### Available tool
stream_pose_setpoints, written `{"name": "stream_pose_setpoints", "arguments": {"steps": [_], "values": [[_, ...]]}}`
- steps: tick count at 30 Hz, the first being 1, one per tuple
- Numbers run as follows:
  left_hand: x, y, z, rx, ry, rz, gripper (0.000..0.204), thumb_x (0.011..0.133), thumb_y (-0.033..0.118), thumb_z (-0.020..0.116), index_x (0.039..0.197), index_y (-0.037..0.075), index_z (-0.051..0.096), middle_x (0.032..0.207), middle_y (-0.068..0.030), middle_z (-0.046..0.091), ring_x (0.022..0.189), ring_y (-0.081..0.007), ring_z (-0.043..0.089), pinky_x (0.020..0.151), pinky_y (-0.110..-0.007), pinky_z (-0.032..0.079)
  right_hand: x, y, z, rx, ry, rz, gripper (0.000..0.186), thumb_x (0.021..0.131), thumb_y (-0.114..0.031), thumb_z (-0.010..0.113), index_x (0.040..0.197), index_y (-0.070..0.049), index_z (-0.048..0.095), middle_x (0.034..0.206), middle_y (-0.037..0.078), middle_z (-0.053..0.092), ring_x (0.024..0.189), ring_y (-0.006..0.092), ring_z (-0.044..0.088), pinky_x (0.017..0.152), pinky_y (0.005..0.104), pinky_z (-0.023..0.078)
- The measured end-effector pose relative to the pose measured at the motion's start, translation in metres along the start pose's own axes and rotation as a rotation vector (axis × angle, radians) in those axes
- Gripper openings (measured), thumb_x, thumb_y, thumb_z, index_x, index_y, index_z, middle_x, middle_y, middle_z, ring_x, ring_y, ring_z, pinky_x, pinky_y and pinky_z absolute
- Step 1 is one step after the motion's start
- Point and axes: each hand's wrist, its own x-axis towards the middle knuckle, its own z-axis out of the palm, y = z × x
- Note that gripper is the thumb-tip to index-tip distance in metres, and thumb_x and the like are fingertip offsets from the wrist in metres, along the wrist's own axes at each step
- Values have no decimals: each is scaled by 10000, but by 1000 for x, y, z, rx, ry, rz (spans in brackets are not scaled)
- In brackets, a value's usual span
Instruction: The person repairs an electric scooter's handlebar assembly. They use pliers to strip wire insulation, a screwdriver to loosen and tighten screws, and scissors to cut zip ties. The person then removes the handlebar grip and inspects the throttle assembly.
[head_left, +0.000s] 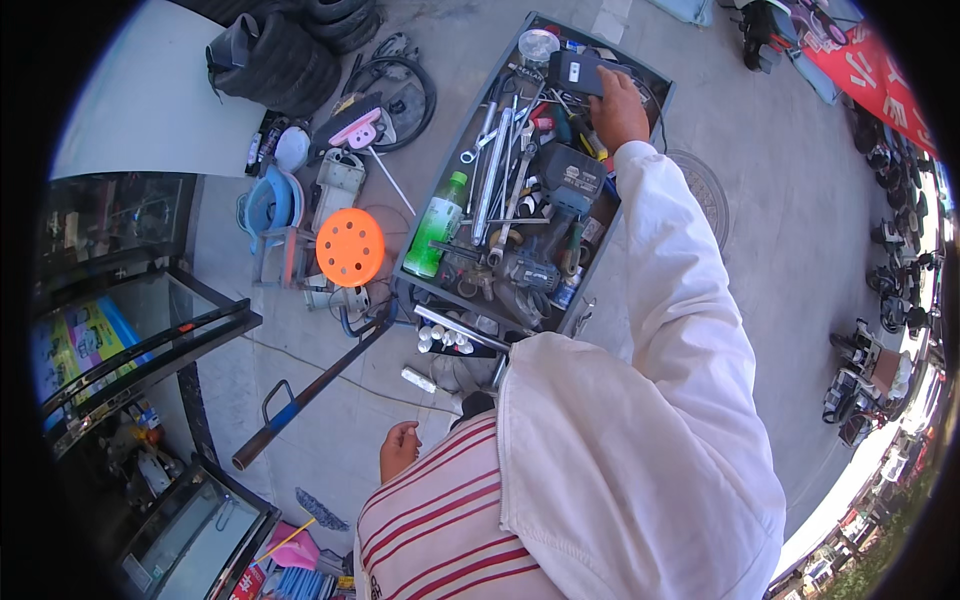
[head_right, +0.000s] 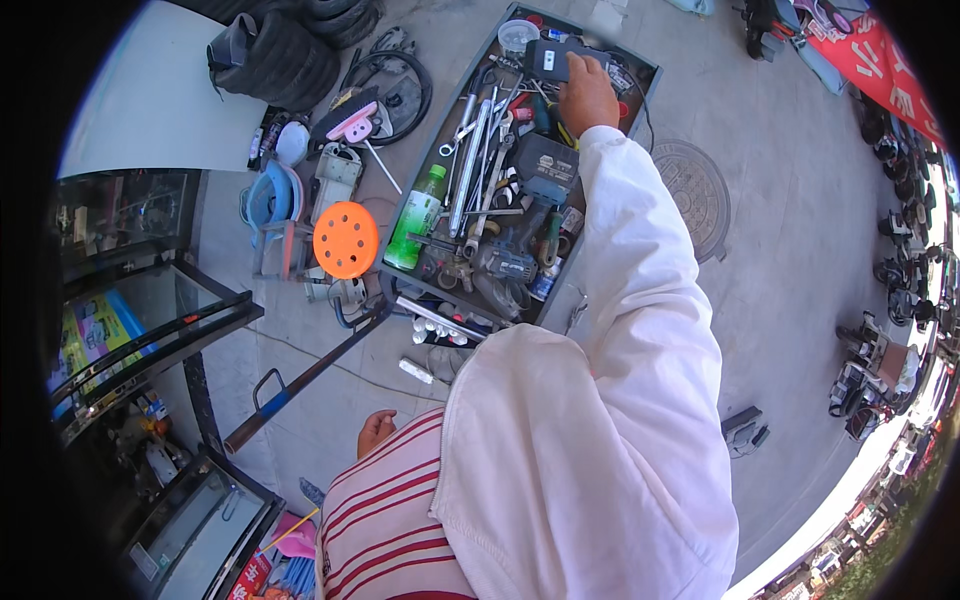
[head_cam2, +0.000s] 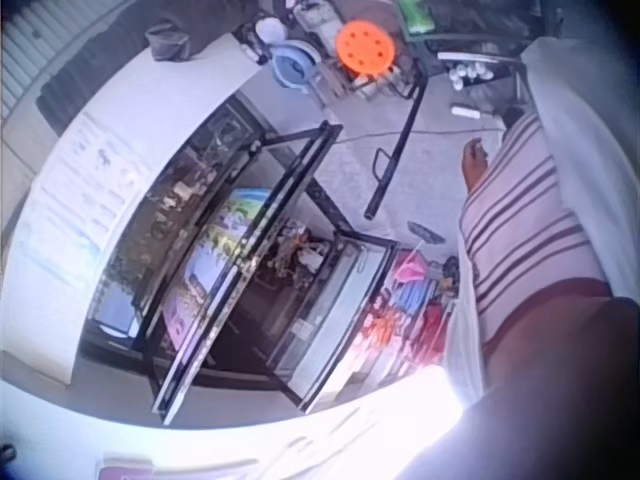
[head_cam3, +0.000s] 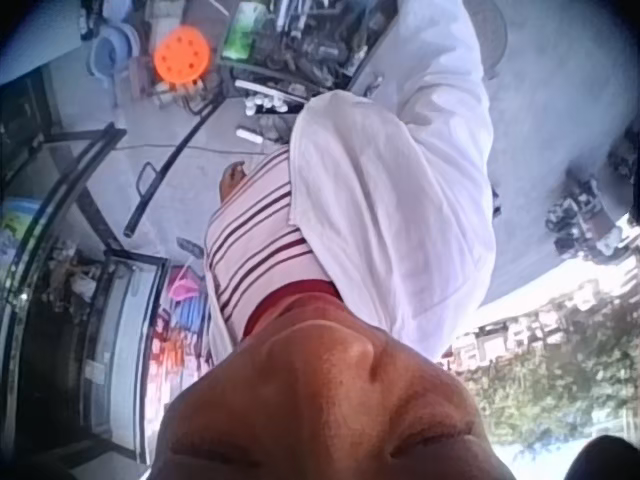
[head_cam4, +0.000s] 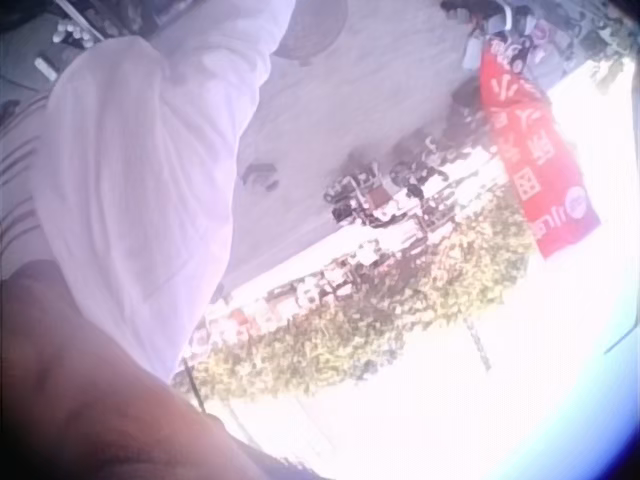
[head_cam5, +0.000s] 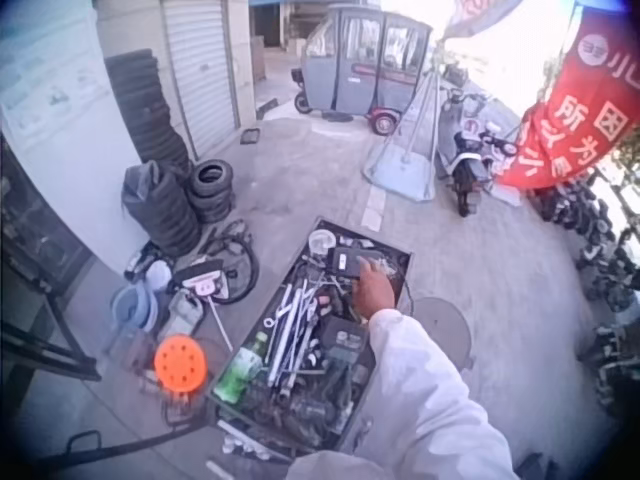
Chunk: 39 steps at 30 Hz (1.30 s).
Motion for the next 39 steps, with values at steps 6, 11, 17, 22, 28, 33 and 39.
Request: {"name": "stream_pose_setpoints", "arguments": {"steps": [6,11,17,22,28,33,39], "values": [[-1,-10,0,1,0,9,269,984,235,520,1141,42,624,767,-18,560,653,-87,475,604,-246,414,-131,-24,21,122,-127,294,700,763,-248,771,1328,6,444,1282,252,486,1209,422,470,1023,438,407],[0,-13,1,-19,17,21,272,983,238,522,1139,40,624,771,-20,560,651,-86,473,602,-245,410,-240,-29,32,347,-3,500,482,811,-118,695,1227,26,496,1154,240,531,1088,396,510,946,438,419],[0,-8,-6,29,-44,66,258,987,230,523,1136,47,627,771,-11,565,628,-79,467,582,-242,401,-319,-36,24,414,-128,584,349,833,-78,662,1153,-5,544,1090,197,549,973,321,574,862,398,458],[3,-13,-14,123,-106,97,258,989,236,533,1133,46,632,779,-10,576,676,-86,495,600,-243,411,-383,-10,5,390,-42,592,338,871,-47,615,1201,-29,547,1088,164,566,804,236,620,771,360,503],[0,-66,-38,228,-230,283,253,991,216,519,1135,40,628,784,-11,561,710,-89,496,653,-241,416,-533,-9,-34,321,17,728,308,878,-52,605,1185,-51,579,1094,151,588,839,234,626,764,353,515],[-10,-154,-92,284,-273,371,254,983,218,535,1131,29,621,803,-34,594,756,-116,544,687,-262,444,-712,-41,-30,153,70,725,269,877,-65,597,1145,-42,596,1067,140,599,885,267,617,774,358,513],[-24,-266,-161,351,-270,409,233,974,203,545,1083,22,643,761,-22,598,717,-105,549,662,-267,452,-929,-146,-16,169,6,805,275,837,-63,617,1112,-54,608,1037,140,617,928,289,610,795,377,515]]}}
